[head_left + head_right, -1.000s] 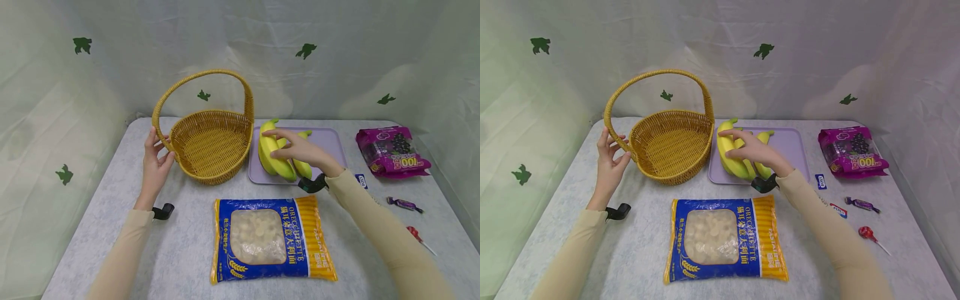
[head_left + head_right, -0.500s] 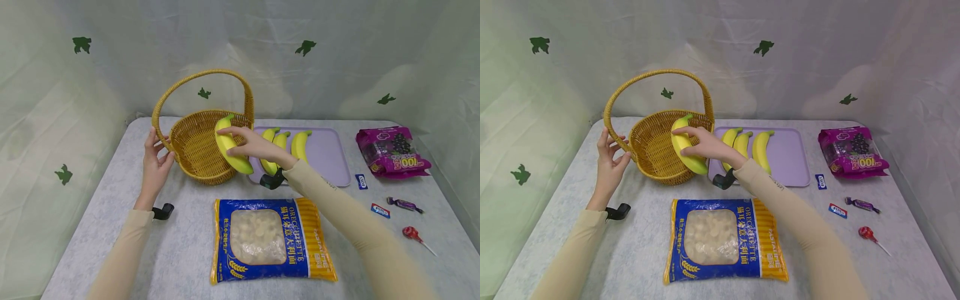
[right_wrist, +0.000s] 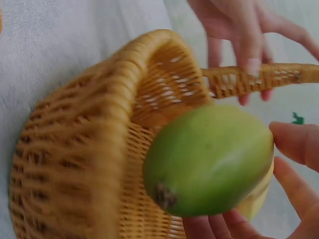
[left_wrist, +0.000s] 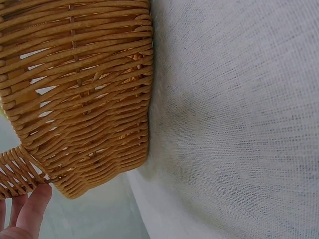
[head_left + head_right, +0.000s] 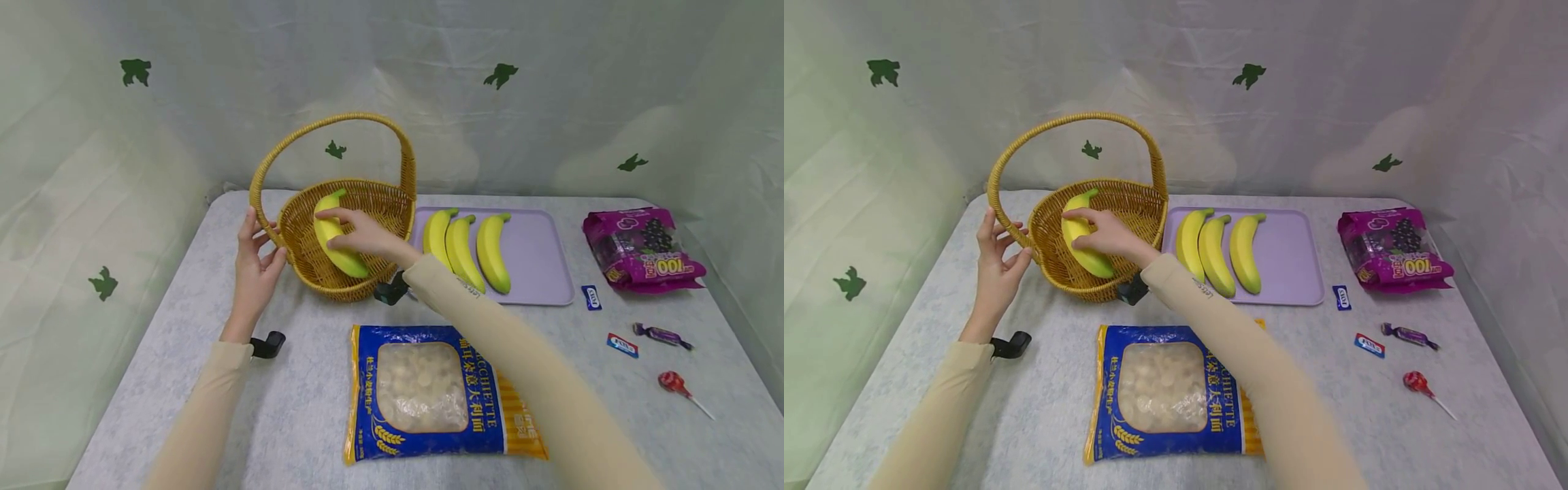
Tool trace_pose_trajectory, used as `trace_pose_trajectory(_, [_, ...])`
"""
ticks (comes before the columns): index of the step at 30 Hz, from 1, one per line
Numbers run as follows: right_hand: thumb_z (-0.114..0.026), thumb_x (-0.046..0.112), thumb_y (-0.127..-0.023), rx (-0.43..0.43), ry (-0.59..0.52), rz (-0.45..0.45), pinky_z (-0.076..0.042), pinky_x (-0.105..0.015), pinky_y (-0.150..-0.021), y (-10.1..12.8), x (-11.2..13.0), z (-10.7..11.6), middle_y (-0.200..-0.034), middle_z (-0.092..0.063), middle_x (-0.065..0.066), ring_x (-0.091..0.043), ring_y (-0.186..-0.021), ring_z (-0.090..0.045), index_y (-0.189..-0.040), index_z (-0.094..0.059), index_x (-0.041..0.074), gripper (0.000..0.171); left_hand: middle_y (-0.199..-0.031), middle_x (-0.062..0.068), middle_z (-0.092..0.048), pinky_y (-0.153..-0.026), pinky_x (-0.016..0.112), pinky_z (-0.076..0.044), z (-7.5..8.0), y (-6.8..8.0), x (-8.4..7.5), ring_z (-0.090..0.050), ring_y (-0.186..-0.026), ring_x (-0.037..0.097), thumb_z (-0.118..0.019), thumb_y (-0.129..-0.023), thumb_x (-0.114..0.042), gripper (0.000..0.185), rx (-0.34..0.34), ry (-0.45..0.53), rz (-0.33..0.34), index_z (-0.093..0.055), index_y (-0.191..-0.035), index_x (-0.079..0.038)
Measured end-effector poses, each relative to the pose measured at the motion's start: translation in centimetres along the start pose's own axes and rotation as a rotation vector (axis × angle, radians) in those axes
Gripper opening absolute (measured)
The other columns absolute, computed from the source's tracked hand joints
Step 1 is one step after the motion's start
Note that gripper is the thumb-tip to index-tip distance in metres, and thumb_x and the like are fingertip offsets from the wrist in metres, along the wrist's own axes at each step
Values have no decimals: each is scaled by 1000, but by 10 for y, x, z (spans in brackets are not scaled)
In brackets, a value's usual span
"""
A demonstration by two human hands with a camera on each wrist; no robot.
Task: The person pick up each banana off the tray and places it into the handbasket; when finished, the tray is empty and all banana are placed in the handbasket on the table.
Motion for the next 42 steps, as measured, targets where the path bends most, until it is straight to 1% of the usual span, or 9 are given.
trace_pose_trajectory(6, [-62,12,-92,-13,29,-60,-40,-28,-93,-16,-6,-22,-144,-44,-6,-19,-121,-46,-144,-45,17,55,-135,23,-35,-89,21,-46,-1,-1,1,-44,-121,39,-53,-94,3,75,5,-7,4,-9,-152,-18])
trace_pose_trajectory(15, [-60,9,-93,-2,45,-138,-41,-29,-90,-26,-13,-49,-142,-46,-8,-20,-115,-47,-143,-47,16,53,-134,23,-36,-90,23,-46,-1,0,1,-44,-122,37,-53,-94,4,75,2,-8,9,-9,-151,-17])
trace_pose_trajectory(18, [-59,6,-92,11,25,-163,-39,-27,-84,-27,-14,-55,-142,-47,-9,-19,-110,-47,-143,-46,16,54,-134,25,-35,-90,22,-47,-1,-1,1,-44,-121,38,-53,-94,4,75,-3,4,4,-9,-151,-17])
trace_pose_trajectory(22, [-56,-1,-89,27,-2,-207,-36,-23,-70,-28,-17,-60,-136,-50,-10,-18,-91,-47,-144,-45,16,58,-133,28,-35,-89,21,-47,-1,-1,1,-44,-120,40,-53,-94,4,74,-7,22,-2,-10,-151,-17])
trace_pose_trajectory(25, [-53,-4,-88,26,10,-223,-33,-22,-63,-29,-18,-63,-131,-52,-11,-18,-80,-44,-144,-46,16,60,-133,24,-36,-89,21,-47,-2,-1,2,-44,-120,39,-53,-94,3,74,-8,21,0,-10,-151,-17])
trace_pose_trajectory(32, [-50,-6,-91,33,-17,-254,-33,-21,-56,-26,-19,-65,-137,-49,-9,-20,-83,-47,-144,-46,17,58,-133,15,-37,-90,23,-47,-1,0,1,-45,-120,36,-54,-95,2,74,-6,-1,3,-10,-151,-17])
trace_pose_trajectory(35, [-51,-4,-91,35,-31,-256,-34,-21,-58,-26,-20,-65,-140,-47,-9,-21,-88,-48,-144,-46,17,57,-132,10,-38,-90,23,-47,-1,1,1,-45,-120,35,-54,-94,3,74,-7,-4,5,-10,-151,-17])
trace_pose_trajectory(39, [-56,-1,-91,30,-27,-247,-36,-24,-72,-25,-21,-59,-144,-43,-10,-19,-100,-45,-143,-47,16,56,-131,2,-38,-89,23,-47,-2,1,1,-45,-121,35,-54,-94,4,75,-9,-2,7,-10,-151,-17])
trace_pose_trajectory(42, [-58,2,-91,24,-51,-219,-38,-26,-75,-22,-21,-50,-144,-43,-11,-20,-100,-46,-142,-48,15,53,-131,0,-38,-89,23,-47,-2,1,1,-45,-121,35,-53,-94,4,75,-8,-1,12,-10,-151,-17])
Point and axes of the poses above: each hand's wrist, its own y-axis away from the middle knuckle, its own z-axis out of the back of the hand, x = y × z, the point moved 4 cm from there along -y, towards the middle knuckle
